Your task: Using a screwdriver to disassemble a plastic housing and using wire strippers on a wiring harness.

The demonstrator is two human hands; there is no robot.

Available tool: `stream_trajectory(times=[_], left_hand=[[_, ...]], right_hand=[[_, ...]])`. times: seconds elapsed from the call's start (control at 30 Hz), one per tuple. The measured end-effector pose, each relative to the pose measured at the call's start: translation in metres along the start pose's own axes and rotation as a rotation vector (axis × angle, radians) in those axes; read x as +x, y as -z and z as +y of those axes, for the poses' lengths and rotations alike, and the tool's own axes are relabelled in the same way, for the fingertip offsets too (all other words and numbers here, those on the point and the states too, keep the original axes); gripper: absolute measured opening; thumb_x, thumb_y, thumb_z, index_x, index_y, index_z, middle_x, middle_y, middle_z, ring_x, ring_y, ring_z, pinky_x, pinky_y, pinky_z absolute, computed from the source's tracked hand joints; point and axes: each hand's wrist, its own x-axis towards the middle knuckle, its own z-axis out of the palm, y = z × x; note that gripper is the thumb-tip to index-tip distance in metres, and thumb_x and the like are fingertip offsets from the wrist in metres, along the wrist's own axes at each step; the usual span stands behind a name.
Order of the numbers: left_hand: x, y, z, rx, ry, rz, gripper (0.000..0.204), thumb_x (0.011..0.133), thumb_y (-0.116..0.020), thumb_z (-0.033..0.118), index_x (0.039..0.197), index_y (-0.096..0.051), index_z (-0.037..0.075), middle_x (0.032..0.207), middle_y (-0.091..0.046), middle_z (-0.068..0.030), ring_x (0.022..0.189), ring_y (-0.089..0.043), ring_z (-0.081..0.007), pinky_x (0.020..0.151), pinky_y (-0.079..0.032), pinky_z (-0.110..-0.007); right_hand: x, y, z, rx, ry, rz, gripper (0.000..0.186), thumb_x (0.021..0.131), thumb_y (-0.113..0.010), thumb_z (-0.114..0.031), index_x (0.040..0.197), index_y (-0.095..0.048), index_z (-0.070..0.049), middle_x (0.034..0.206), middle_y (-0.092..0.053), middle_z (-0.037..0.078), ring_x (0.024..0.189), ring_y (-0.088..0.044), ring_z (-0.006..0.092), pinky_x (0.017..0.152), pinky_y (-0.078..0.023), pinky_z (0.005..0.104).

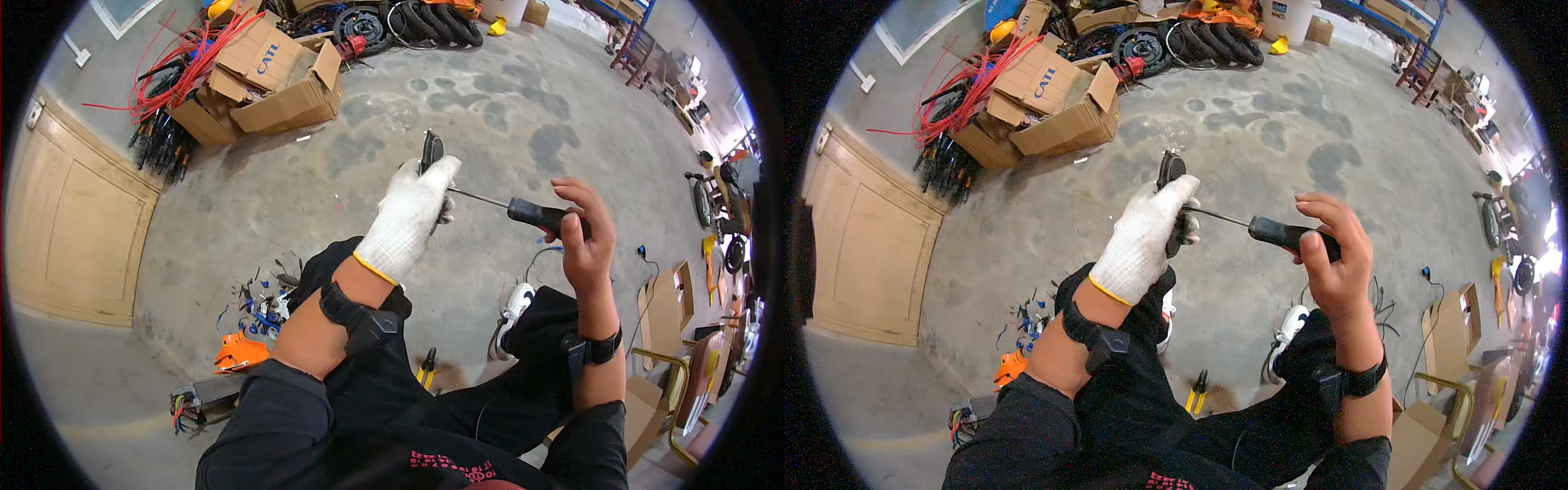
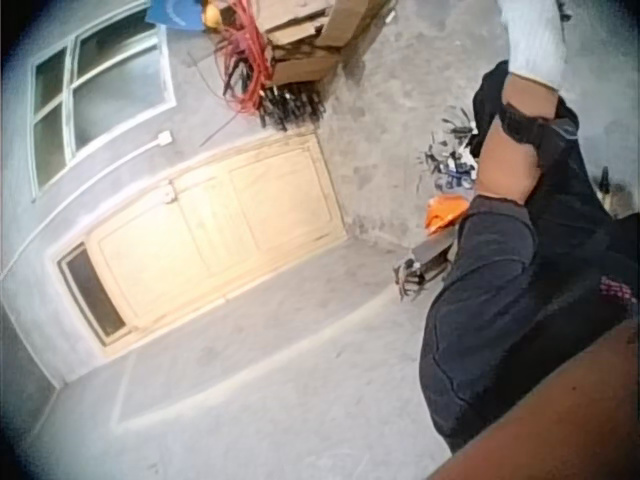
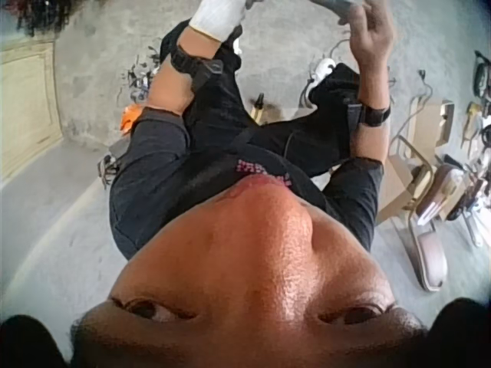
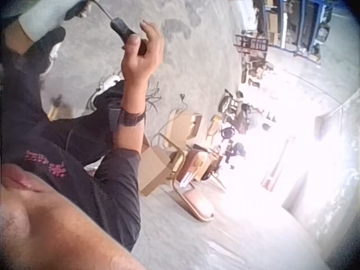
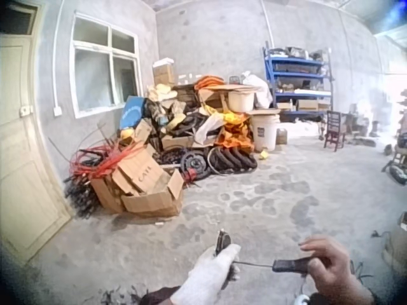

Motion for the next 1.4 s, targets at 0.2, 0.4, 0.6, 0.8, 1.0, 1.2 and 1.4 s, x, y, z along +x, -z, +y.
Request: stream_trajectory(times=[0.2,0.4,0.6,0.8,1.0,1.2,1.4], left_hand=[[0.001,0.001,0.001,-0.064,0.034,-0.05,0.032,0.092,-0.068,0.031,0.1,-0.058,0.001,0.079,-0.062,-0.0072,0.061,-0.059,-0.0143,0.056,-0.053,-0.03],[-0.009,-0.004,0.006,0.219,-0.094,-0.034,0.032,0.093,-0.065,0.033,0.097,-0.059,0.002,0.07,-0.059,-0.0046,0.06,-0.057,-0.0134,0.058,-0.046,-0.03],[-0.005,-0.002,-0.007,0.319,-0.168,-0.017,0.033,0.092,-0.064,0.035,0.094,-0.058,0.003,0.068,-0.058,-0.0038,0.06,-0.056,-0.0136,0.059,-0.045,-0.031],[-0.001,0.0,-0.007,0.337,-0.222,0.068,0.032,0.092,-0.064,0.034,0.093,-0.059,0.003,0.068,-0.059,-0.0038,0.059,-0.057,-0.014,0.058,-0.046,-0.03],[0.001,0.011,0.001,-0.043,-0.038,-0.043,0.028,0.093,-0.067,0.03,0.094,-0.061,0.003,0.073,-0.062,-0.0067,0.059,-0.061,-0.015,0.055,-0.052,-0.03],[-0.002,0.011,0.005,-0.107,0.059,-0.082,0.027,0.094,-0.065,0.028,0.092,-0.062,0.001,0.073,-0.063,-0.0077,0.059,-0.062,-0.0157,0.057,-0.055,-0.03],[-0.001,0.011,0.008,-0.117,0.054,-0.089,0.028,0.093,-0.065,0.029,0.092,-0.062,0.001,0.069,-0.063,-0.0069,0.057,-0.062,-0.0159,0.055,-0.053,-0.029]], right_hand=[[0.012,0.013,-0.009,-0.377,0.704,-0.175,0.025,0.079,-0.079,-0.014,0.101,-0.07,-0.006,0.108,-0.071,0.013,0.063,-0.067,0.0199,0.055,-0.052,0.0281],[0.0,0.003,-0.008,-0.17,0.056,0.025,0.014,0.091,-0.068,-0.013,0.085,-0.074,-0.001,0.081,-0.073,0.01,0.057,-0.063,0.0111,0.052,-0.049,0.0243],[-0.005,-0.009,-0.024,0.002,-0.359,0.092,0.033,0.099,-0.062,-0.025,0.089,-0.073,0.005,0.071,-0.068,0.007,0.053,-0.058,0.01,0.05,-0.043,0.0231],[0.0,-0.008,-0.017,0.092,-0.587,0.057,0.042,0.101,-0.058,-0.033,0.093,-0.072,0.005,0.067,-0.066,0.008,0.052,-0.058,0.0108,0.048,-0.04,0.0239],[0.001,0.0,-0.009,-0.395,0.331,-0.043,0.039,0.1,-0.059,-0.039,0.104,-0.069,-0.002,0.112,-0.067,0.014,0.077,-0.07,0.0236,0.063,-0.055,0.0316],[0.004,0.012,-0.015,-0.401,0.574,-0.285,0.026,0.086,-0.075,-0.03,0.099,-0.07,-0.008,0.106,-0.067,0.008,0.067,-0.068,0.0182,0.057,-0.053,0.0298],[0.006,0.012,-0.011,-0.364,0.605,-0.277,0.02,0.081,-0.079,-0.012,0.098,-0.069,-0.007,0.104,-0.068,0.01,0.07,-0.069,0.0194,0.059,-0.054,0.0302]])
